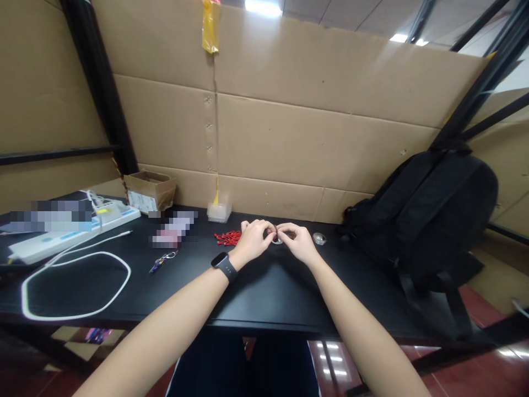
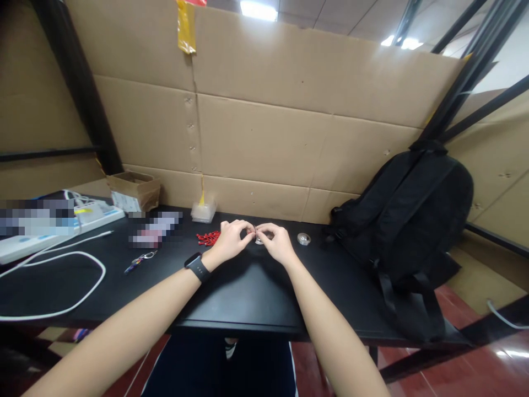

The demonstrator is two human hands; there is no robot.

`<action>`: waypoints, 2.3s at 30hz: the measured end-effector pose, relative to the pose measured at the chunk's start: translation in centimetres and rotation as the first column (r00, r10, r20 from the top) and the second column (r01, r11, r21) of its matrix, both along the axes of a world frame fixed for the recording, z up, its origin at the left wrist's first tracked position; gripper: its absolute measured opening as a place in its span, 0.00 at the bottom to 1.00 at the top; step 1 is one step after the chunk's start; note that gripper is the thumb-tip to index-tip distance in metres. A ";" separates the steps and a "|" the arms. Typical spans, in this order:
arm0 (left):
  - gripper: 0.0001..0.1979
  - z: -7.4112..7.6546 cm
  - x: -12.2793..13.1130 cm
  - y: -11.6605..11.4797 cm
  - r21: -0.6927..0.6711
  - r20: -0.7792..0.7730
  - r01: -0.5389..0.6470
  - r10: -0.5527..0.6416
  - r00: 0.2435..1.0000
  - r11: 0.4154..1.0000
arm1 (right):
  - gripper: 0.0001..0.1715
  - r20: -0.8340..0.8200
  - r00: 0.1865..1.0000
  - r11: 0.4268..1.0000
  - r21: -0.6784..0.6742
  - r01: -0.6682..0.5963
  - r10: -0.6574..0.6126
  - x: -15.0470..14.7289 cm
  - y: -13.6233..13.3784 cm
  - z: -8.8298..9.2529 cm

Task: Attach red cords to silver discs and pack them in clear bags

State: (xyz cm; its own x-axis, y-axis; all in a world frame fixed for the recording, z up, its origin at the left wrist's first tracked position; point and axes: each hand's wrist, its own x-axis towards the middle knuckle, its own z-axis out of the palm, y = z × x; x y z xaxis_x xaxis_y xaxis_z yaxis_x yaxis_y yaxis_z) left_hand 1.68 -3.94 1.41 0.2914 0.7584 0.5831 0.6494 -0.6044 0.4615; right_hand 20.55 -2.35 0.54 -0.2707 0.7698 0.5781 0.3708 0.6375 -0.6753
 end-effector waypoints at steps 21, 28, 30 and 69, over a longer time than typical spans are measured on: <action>0.15 -1.8 0.1 0.7 -0.084 -0.174 0.048 -0.062 0.983 0.995 | 0.07 0.388 0.897 0.965 0.227 0.129 -0.212 2.1 0.7 0.4; 0.14 0.1 -4.5 3.1 0.004 -0.179 -0.140 0.138 0.974 0.990 | 0.07 0.436 0.797 0.905 0.278 0.323 -0.418 4.7 2.4 -0.5; 0.11 0.5 -6.6 4.1 -0.021 -0.194 -0.190 0.183 0.964 0.981 | 0.07 0.467 0.754 0.886 0.270 0.376 -0.462 5.1 2.8 -1.0; 0.08 0.6 -7.8 4.7 -0.213 -0.068 0.091 -0.108 0.992 0.973 | 0.30 0.515 0.733 0.814 -0.109 0.571 -0.445 15.6 5.1 -2.2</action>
State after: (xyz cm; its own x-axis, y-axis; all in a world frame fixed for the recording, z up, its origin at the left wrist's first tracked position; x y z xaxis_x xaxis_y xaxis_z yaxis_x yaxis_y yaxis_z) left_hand -6.08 0.76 2.02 0.4104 0.8257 0.3870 0.6302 -0.5636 0.5341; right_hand 36.20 2.78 -1.70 0.0273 0.9630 0.2682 0.8857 0.1011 -0.4532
